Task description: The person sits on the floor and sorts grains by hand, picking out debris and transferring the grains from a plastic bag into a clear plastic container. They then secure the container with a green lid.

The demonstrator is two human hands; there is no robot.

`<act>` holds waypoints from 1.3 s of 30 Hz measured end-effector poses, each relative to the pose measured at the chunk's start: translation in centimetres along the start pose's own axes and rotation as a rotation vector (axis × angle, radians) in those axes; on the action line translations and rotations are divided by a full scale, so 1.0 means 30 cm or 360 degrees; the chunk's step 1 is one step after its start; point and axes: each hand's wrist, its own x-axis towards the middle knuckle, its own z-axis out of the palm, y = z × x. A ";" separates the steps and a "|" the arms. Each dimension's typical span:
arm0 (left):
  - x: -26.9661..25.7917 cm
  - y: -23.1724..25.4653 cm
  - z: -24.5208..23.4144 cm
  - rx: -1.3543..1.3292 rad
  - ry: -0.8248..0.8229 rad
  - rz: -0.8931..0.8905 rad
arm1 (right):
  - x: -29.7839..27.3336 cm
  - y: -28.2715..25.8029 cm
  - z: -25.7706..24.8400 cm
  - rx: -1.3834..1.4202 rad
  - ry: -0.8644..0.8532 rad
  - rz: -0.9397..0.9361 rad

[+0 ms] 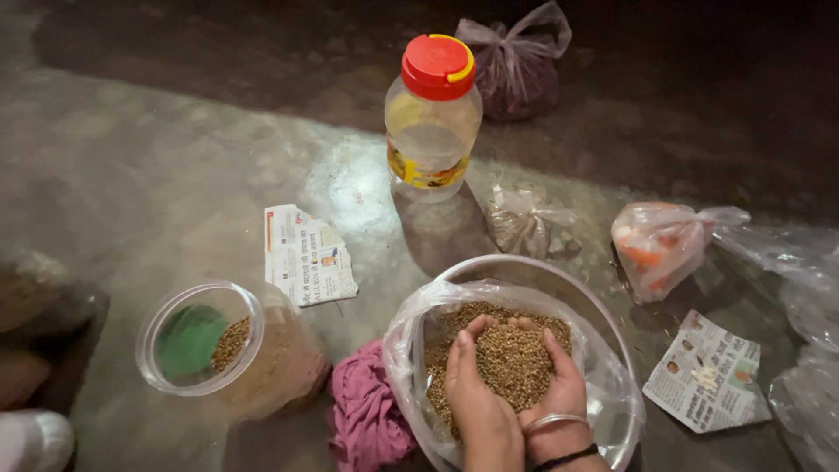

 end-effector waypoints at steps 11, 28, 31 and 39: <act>-0.130 0.168 0.120 -0.0018 -0.0177 0.0098 | -0.091 -0.004 0.164 -0.0023 -0.0231 -0.0078; -0.089 1.004 0.149 -0.0125 -0.0167 0.0812 | -0.286 0.529 0.966 -0.0136 -0.0552 0.0402; -0.049 1.047 0.102 -0.0151 -0.0116 0.0756 | -0.279 0.601 0.978 -0.0190 -0.0558 0.0319; -0.026 1.042 0.090 -0.0044 -0.0045 0.0805 | -0.258 0.636 0.968 -0.0670 -0.0542 -0.0132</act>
